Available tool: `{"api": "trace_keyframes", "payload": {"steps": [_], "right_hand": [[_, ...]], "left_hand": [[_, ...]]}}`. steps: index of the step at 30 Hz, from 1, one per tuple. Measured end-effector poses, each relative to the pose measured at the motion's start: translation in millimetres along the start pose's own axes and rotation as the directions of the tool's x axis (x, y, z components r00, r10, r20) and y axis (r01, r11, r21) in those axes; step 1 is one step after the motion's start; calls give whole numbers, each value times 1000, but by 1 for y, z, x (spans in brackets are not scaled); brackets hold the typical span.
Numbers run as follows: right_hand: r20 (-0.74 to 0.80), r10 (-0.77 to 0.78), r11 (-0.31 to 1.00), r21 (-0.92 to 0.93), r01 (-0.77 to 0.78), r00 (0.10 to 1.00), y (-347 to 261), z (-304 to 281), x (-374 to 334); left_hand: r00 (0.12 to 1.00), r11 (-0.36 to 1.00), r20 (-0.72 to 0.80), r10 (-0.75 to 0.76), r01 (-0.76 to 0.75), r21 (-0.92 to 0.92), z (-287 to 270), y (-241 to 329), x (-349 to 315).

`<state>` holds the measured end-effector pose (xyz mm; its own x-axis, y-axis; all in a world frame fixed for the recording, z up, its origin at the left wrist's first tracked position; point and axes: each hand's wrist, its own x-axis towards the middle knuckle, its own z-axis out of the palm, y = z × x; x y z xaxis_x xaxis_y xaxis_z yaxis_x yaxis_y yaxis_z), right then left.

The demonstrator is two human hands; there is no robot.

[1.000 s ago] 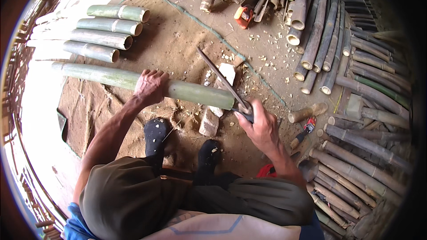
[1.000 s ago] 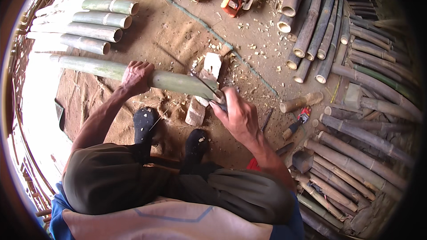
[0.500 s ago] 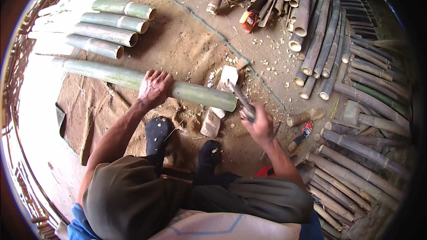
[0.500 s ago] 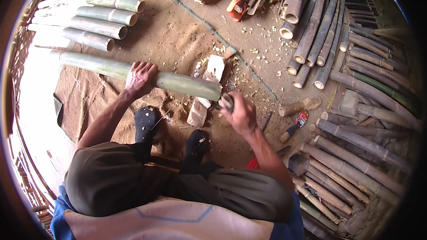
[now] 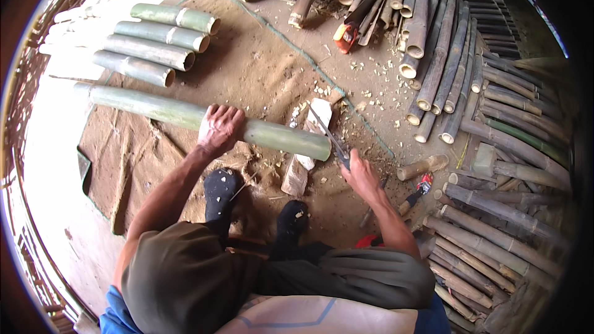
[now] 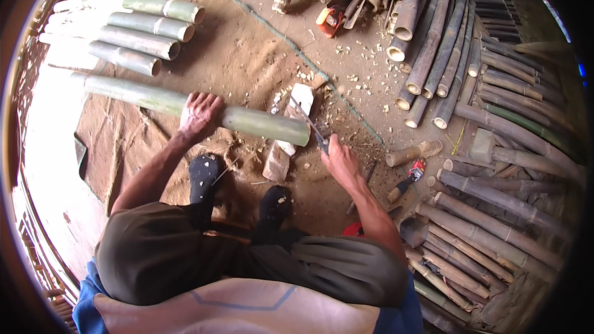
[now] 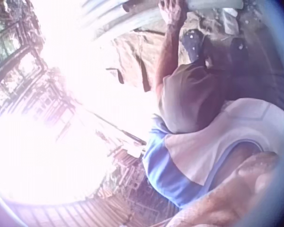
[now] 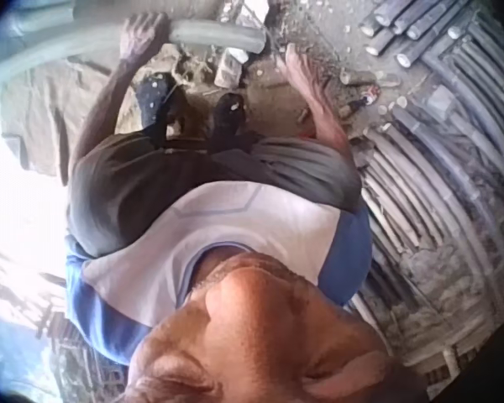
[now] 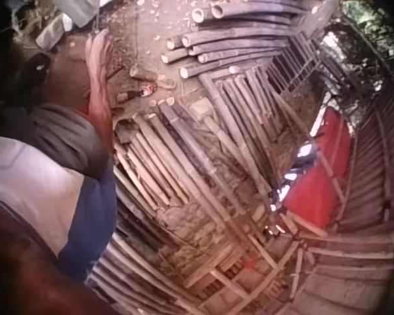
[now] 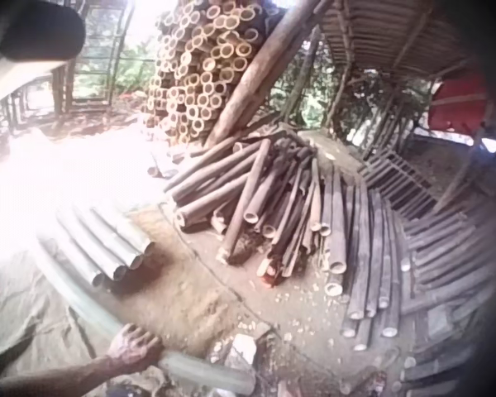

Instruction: The person whittles and notches a long bamboo pole using a large knife while sitting on the ground.

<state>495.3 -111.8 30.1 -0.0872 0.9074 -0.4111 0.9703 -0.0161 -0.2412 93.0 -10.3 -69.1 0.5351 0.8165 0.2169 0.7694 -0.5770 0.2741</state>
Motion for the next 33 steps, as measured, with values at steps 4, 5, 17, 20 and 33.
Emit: {"api": "trace_keyframes", "payload": {"steps": [4,5,17,20,33], "right_hand": [[-43,-86,991,103,90,995,-59,-49,-10],[-167,-159,971,151,184,973,-78,-66,-18],[41,21,1000,1,-21,999,-17,-43,-44],[-284,-202,964,113,242,937,-79,-78,-48],[-298,-165,943,231,239,940,-88,-82,-38]], "left_hand": [[964,997,265,8,-28,72,-27,-26,11],[933,993,359,36,-73,91,-28,-31,10],[802,982,579,-146,187,-12,-34,-29,24],[873,987,470,-130,157,-18,-34,-34,12],[984,996,153,-89,88,16,-17,-26,-14]]}}
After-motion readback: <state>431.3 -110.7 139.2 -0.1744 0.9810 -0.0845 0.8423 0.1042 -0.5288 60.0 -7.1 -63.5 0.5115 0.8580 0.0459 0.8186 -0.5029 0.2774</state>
